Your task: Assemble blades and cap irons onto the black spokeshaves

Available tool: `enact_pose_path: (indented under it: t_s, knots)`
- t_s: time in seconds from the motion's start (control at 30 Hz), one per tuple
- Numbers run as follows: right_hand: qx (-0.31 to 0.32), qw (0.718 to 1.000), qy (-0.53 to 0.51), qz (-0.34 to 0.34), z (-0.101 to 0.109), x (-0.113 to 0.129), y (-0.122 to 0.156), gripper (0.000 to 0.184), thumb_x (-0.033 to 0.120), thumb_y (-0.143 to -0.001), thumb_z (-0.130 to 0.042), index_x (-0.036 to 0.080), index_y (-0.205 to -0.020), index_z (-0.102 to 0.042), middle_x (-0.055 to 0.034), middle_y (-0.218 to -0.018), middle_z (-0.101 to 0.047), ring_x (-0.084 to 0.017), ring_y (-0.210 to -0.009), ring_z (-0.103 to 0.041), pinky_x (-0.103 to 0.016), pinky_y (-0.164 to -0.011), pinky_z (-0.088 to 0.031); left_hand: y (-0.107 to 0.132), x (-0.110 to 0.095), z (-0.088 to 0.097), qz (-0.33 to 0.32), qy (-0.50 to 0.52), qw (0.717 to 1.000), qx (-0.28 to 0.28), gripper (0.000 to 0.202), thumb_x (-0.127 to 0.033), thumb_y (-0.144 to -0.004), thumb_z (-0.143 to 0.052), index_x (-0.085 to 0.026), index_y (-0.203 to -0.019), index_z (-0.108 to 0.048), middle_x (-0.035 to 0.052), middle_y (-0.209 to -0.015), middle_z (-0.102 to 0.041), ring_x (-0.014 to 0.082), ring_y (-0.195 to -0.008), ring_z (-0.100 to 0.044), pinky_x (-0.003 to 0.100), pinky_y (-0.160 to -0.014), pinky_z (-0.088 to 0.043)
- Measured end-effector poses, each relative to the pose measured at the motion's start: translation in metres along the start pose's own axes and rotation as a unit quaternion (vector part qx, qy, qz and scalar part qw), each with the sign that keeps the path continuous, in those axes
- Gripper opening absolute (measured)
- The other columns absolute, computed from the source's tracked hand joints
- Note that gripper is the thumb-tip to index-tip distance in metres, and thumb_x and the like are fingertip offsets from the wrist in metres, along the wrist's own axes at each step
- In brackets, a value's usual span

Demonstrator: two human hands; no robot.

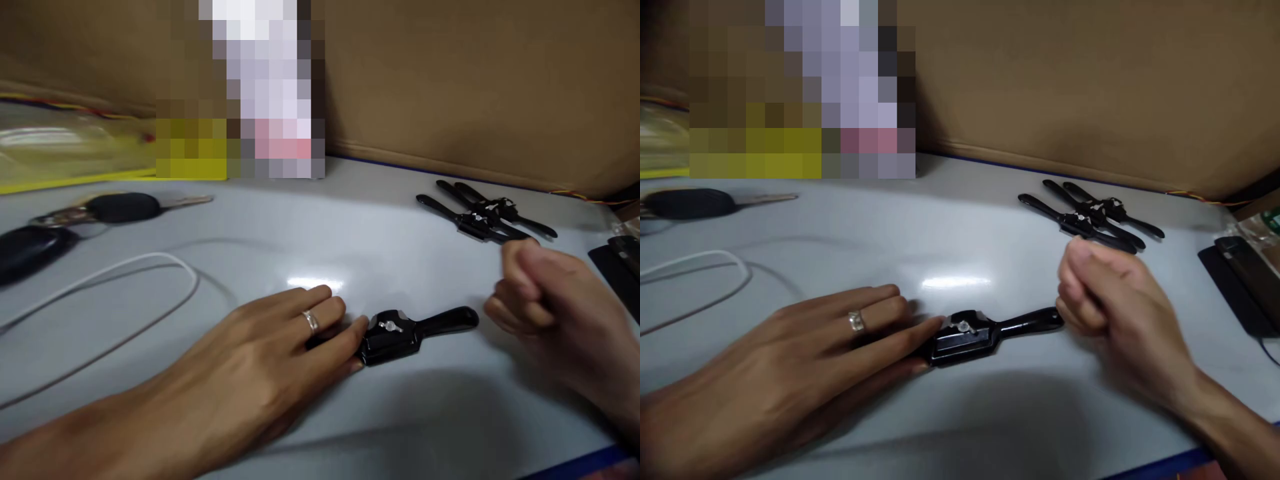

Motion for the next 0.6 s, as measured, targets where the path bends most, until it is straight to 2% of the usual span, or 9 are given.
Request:
enact_pose_path:
  t_s: [0.03, 0.07, 0.1, 0.2, 0.27, 0.3, 0.37, 0.47, 0.6]
  knots:
    - [0.009, 1.000, -0.012, -0.008, -0.007, 0.001, -0.015, 0.058, 0.062, -0.140, -0.056, 0.027, -0.099, -0.078, 0.0066, -0.066, -0.058, -0.016, -0.051, -0.051, -0.029, -0.048, -0.047, -0.001, -0.002, -0.001, -0.007, -0.002, 1.000, 0.004, 0.021, -0.016, -0.132, -0.056, -0.019, -0.138, -0.076, 0.0018, -0.100, -0.077, 0.0237, -0.084, -0.072, 0.040, -0.075, -0.061]
    - [0.018, 1.000, -0.013, -0.007, -0.014, 0.005, -0.026, 0.062, 0.061, -0.140, -0.054, 0.029, -0.091, -0.075, 0.0085, -0.058, -0.046, -0.016, -0.045, -0.043, -0.030, -0.044, -0.039, -0.002, -0.004, -0.002, -0.015, -0.003, 1.000, 0.007, 0.022, -0.017, -0.134, -0.054, -0.019, -0.135, -0.076, 0.0011, -0.098, -0.076, 0.0229, -0.083, -0.071, 0.039, -0.074, -0.059]
    - [0.027, 1.000, 0.008, 0.012, -0.022, 0.014, -0.031, 0.060, 0.056, -0.140, -0.056, 0.029, -0.089, -0.075, 0.0088, -0.056, -0.045, -0.015, -0.044, -0.043, -0.031, -0.045, -0.037, -0.003, -0.006, -0.003, -0.021, -0.004, 1.000, 0.010, 0.024, -0.018, -0.135, -0.052, -0.019, -0.134, -0.076, 0.0006, -0.097, -0.076, 0.0223, -0.082, -0.070, 0.039, -0.072, -0.058]
    - [0.038, 0.977, 0.133, 0.163, -0.044, 0.054, -0.020, 0.051, 0.033, -0.138, -0.059, 0.026, -0.092, -0.079, 0.0043, -0.066, -0.071, -0.014, -0.051, -0.062, -0.030, -0.054, -0.049, -0.004, -0.008, -0.002, -0.030, -0.007, 1.000, 0.006, 0.033, -0.020, -0.139, -0.045, -0.018, -0.132, -0.077, 0.0003, -0.095, -0.074, 0.0214, -0.081, -0.069, 0.038, -0.069, -0.054]
    - [0.038, 0.943, 0.217, 0.250, -0.059, 0.072, -0.002, 0.052, 0.027, -0.139, -0.053, 0.024, -0.095, -0.082, 0.0012, -0.074, -0.082, -0.015, -0.055, -0.070, -0.031, -0.061, -0.056, -0.004, -0.008, -0.002, -0.032, -0.007, 0.999, -0.002, 0.038, -0.022, -0.141, -0.041, -0.017, -0.131, -0.077, 0.0005, -0.096, -0.073, 0.0213, -0.081, -0.068, 0.039, -0.069, -0.054]
    - [0.035, 0.931, 0.245, 0.269, -0.064, 0.075, 0.004, 0.053, 0.026, -0.140, -0.052, 0.024, -0.096, -0.082, 0.0005, -0.075, -0.085, -0.015, -0.055, -0.072, -0.031, -0.063, -0.057, -0.003, -0.008, -0.003, -0.032, -0.007, 0.999, -0.003, 0.039, -0.024, -0.142, -0.040, -0.017, -0.130, -0.077, 0.0006, -0.096, -0.073, 0.0212, -0.081, -0.068, 0.039, -0.069, -0.054]
    - [0.018, 0.921, 0.275, 0.276, -0.069, 0.075, 0.010, 0.052, 0.025, -0.139, -0.053, 0.024, -0.096, -0.083, -0.0001, -0.076, -0.086, -0.016, -0.056, -0.075, -0.033, -0.064, -0.057, -0.002, -0.007, -0.005, -0.032, -0.006, 0.999, -0.003, 0.042, -0.026, -0.142, -0.038, -0.017, -0.130, -0.077, 0.0004, -0.096, -0.073, 0.0212, -0.080, -0.067, 0.039, -0.069, -0.054]
    - [0.004, 0.925, 0.257, 0.279, -0.072, 0.070, 0.008, 0.039, 0.020, -0.134, -0.058, 0.022, -0.107, -0.086, -0.0009, -0.082, -0.089, -0.017, -0.064, -0.078, -0.033, -0.066, -0.058, -0.001, -0.006, -0.008, -0.030, -0.006, 1.000, -0.004, 0.041, -0.026, -0.142, -0.039, -0.018, -0.129, -0.078, 0.0007, -0.097, -0.074, 0.0215, -0.081, -0.068, 0.040, -0.069, -0.056]
    - [0.027, 0.927, 0.245, 0.284, -0.077, 0.067, 0.004, 0.035, 0.017, -0.129, -0.060, 0.020, -0.110, -0.089, 0.0002, -0.080, -0.078, -0.017, -0.064, -0.067, -0.033, -0.062, -0.053, 0.000, -0.004, -0.008, -0.025, -0.004, 1.000, -0.005, 0.030, -0.027, -0.139, -0.052, -0.019, -0.126, -0.078, 0.0023, -0.100, -0.078, 0.0227, -0.084, -0.073, 0.041, -0.073, -0.061]
Point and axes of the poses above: each hand's wrist, its own y-axis away from the middle knuckle, its own z-axis out of the back of the hand, x = y × z, the point moved 10 cm from there along -y, towards the middle knuckle
